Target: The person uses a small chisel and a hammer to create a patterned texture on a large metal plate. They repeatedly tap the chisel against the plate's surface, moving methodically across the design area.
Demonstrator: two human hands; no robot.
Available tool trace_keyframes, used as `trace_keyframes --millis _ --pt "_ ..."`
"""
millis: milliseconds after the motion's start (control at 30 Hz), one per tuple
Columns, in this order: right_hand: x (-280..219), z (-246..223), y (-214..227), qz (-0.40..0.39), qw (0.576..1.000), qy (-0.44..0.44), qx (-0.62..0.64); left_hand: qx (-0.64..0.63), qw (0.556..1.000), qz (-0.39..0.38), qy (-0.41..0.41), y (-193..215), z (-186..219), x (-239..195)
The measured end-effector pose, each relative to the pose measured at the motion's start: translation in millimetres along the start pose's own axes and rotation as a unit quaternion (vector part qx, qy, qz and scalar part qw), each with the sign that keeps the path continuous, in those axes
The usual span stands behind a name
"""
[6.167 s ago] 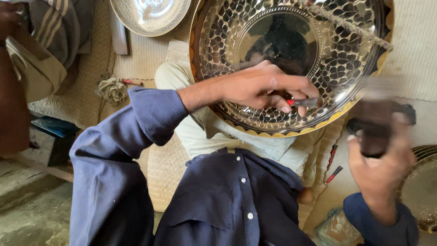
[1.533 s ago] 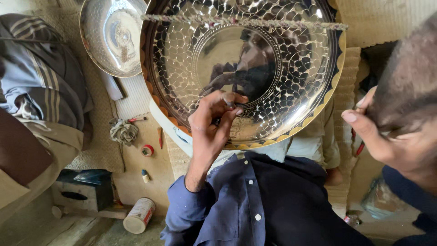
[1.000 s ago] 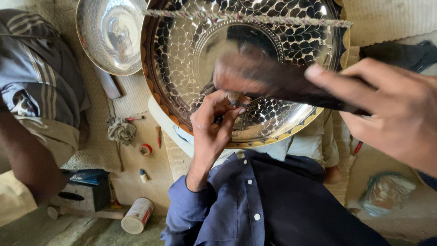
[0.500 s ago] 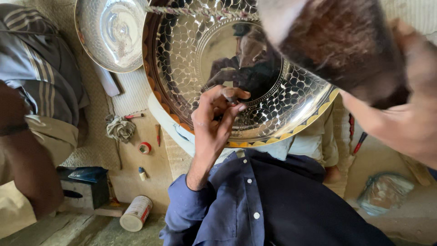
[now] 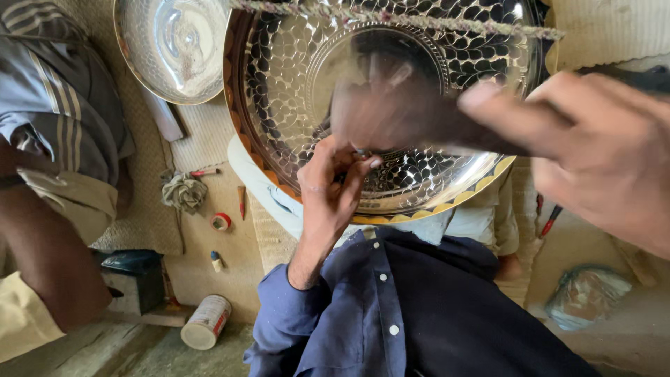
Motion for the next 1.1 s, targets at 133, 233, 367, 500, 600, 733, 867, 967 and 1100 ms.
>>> trace_keyframes --millis 133,233,367,500,600,733,867,967,1100 --pt "-22 15 -13 -0.058 0.997 -0.039 -0.027 -0.067 0.997 -0.021 -0.037 -2 9 0" --pt "-34 19 -17 -0.067 0.996 -0.019 -0.049 -0.049 0.999 -0.015 -0.02 -1 6 0" --pt "-33 17 -13 -0.014 0.999 -0.014 0.043 -0.045 0.999 -0.015 -0.008 -1 4 0" --pt "-30 17 -17 -0.053 0.998 -0.021 -0.038 -0.116 0.991 -0.036 -0.05 -3 14 1" --pt "-31 14 -12 -0.017 1.0 0.0 0.007 -0.013 1.0 -0.017 -0.005 1 8 4" --pt "-28 9 -9 0.01 0.999 0.008 0.03 -0.065 0.997 -0.035 -0.031 0 19 4" --pt "-22 12 -28 -0.149 0.983 -0.008 -0.111 -0.086 0.994 -0.042 -0.051 1 25 6" --pt "-15 3 -13 -0.031 0.996 0.003 0.08 -0.073 0.996 -0.038 -0.045 1 24 4" --pt "-17 4 -21 -0.094 0.992 0.016 -0.082 -0.093 0.994 -0.045 -0.039 1 23 5"
Point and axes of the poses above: each hand's wrist, its own x-axis towards the middle knuckle, its own y-axis out of the back of the hand, z = x × y, the point moved 8 cm from there along x, towards the middle knuckle, and after that the axes turned 2 degrees about -x, right-handed, at the moved point
